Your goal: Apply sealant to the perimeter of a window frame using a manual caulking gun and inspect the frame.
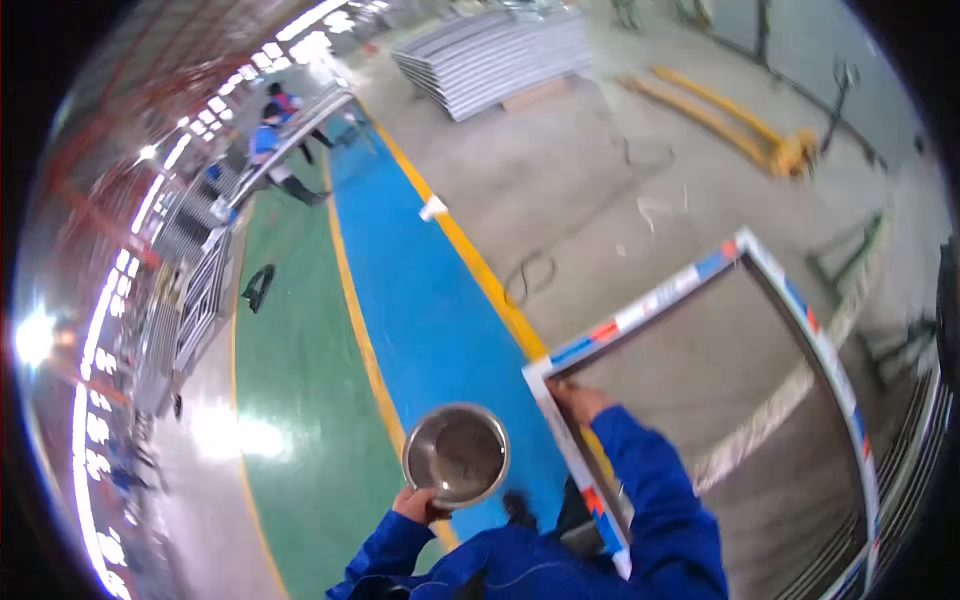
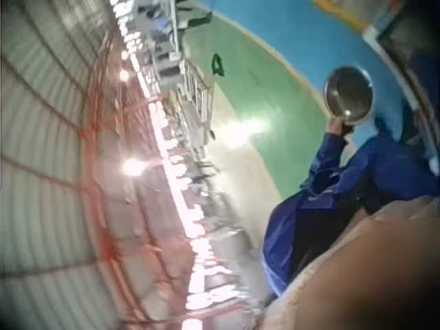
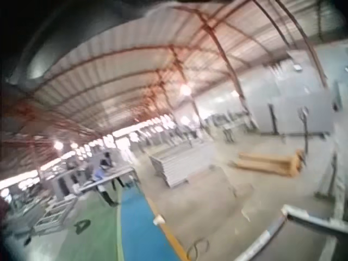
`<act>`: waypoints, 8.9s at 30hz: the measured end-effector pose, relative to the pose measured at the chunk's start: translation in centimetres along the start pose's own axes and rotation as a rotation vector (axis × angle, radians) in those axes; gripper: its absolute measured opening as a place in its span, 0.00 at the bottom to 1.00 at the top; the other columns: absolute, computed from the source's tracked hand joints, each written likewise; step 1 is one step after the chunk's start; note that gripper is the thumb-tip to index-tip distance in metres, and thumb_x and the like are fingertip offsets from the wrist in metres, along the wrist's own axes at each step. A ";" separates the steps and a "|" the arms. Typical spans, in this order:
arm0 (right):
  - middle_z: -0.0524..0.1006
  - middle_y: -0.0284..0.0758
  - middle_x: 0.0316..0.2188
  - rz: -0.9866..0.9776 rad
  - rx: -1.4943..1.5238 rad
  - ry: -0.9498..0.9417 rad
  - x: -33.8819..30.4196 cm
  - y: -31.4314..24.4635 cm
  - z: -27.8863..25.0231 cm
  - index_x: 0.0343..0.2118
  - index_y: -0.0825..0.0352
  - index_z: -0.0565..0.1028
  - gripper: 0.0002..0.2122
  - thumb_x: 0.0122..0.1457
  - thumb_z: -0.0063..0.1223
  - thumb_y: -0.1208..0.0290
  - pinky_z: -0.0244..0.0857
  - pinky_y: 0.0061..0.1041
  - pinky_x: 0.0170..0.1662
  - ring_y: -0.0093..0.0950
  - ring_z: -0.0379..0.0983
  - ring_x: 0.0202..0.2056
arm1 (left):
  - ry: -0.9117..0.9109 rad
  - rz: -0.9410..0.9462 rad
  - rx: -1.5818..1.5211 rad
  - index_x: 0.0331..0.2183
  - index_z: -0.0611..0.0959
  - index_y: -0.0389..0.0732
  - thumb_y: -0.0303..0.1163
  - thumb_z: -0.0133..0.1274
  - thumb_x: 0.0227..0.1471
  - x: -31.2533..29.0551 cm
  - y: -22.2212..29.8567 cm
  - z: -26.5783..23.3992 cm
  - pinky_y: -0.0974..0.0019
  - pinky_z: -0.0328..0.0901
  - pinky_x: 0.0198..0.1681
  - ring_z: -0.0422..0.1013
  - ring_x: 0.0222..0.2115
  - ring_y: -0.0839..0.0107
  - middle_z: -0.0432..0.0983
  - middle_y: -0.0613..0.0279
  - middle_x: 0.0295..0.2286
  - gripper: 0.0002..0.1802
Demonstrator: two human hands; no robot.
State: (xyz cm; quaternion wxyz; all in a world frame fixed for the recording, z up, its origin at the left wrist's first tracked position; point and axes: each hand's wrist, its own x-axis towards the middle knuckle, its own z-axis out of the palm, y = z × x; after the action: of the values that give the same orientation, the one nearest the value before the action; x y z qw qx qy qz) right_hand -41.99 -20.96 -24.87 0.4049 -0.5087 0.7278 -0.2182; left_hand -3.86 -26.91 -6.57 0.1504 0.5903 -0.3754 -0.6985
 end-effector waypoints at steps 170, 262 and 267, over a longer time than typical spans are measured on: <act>0.77 0.52 0.36 0.607 0.124 0.835 -8.2 22.1 -33.7 0.66 0.52 0.31 0.44 0.51 0.44 0.75 0.68 0.44 0.42 0.50 0.75 0.37 | -0.348 0.202 0.288 0.48 0.67 0.34 0.31 0.46 0.49 5.0 8.5 30.1 0.58 0.74 0.23 0.76 0.29 0.56 0.74 0.47 0.39 0.23; 0.77 0.52 0.34 -0.016 -0.681 -0.016 -29.9 -17.2 -0.1 0.59 0.58 0.63 0.34 0.44 0.59 0.67 0.68 0.46 0.38 0.50 0.74 0.34 | -0.510 0.349 0.207 0.39 0.78 0.37 0.28 0.43 0.47 -6.9 -9.8 8.1 0.62 0.69 0.21 0.75 0.19 0.63 0.78 0.53 0.22 0.16; 0.76 0.52 0.39 -0.025 -0.678 0.131 -33.6 -21.7 1.3 0.60 0.57 0.61 0.34 0.45 0.57 0.73 0.67 0.48 0.40 0.49 0.74 0.37 | -0.442 1.355 1.033 0.27 0.84 0.43 0.36 0.51 0.44 -4.1 -10.6 7.0 0.54 0.70 0.27 0.74 0.23 0.51 0.77 0.50 0.22 0.10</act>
State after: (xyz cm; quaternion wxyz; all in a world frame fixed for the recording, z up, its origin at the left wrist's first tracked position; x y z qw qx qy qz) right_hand -23.46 1.57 2.57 0.1624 -0.6083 0.7769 -0.0010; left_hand -6.89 -14.63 -10.94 0.1705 0.0860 -0.9345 -0.3004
